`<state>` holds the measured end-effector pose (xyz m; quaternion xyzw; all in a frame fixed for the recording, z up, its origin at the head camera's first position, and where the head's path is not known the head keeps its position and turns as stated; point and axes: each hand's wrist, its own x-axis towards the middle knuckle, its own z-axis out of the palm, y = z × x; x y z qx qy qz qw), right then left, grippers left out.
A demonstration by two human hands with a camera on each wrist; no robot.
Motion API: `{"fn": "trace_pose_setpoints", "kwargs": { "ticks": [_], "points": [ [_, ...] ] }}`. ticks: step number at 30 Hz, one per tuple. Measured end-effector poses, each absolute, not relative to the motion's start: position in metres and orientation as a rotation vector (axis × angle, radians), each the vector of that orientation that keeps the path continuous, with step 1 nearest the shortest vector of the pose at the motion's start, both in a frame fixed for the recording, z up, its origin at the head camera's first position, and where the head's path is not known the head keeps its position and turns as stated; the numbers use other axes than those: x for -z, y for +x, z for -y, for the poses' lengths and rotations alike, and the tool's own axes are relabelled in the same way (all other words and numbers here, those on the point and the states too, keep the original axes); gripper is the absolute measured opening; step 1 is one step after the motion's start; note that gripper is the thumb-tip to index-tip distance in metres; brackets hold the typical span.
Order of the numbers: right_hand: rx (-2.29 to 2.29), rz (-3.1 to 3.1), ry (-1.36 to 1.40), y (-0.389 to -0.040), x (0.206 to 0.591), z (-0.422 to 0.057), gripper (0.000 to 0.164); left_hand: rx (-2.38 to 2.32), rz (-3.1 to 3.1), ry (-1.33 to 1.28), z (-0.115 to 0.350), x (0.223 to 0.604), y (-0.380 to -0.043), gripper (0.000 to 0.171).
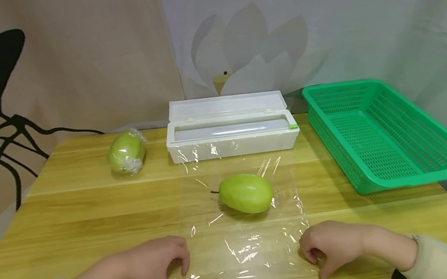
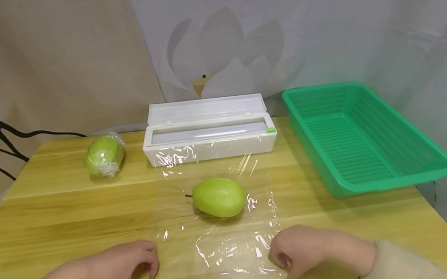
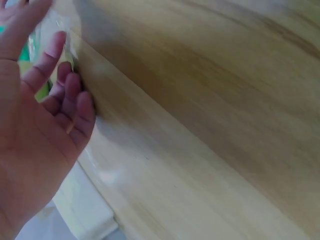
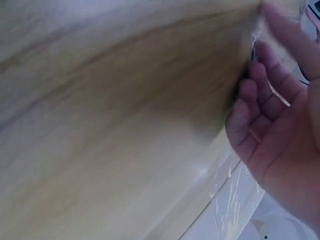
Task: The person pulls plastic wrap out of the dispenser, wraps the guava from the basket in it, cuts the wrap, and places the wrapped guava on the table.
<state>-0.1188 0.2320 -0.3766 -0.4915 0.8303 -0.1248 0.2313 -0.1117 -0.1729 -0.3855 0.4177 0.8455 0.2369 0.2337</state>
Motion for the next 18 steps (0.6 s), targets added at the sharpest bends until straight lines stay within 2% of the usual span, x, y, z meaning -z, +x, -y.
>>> {"fn": "trace_pose_setpoints", "kwargs": {
  "ticks": [7, 18],
  "points": [
    [0.356, -2.267, -1.451, -0.12, 0.378, -0.235, 0.021, -0.523, -2.383, 1.188, 0.169, 0.384, -0.109, 0.021],
    [0.597, -2.134, -1.281, -0.126, 0.354, -0.249, 0.015, -0.682, -2.274, 1.113, 0.169, 0.366, -0.114, 0.016]
  ]
}}
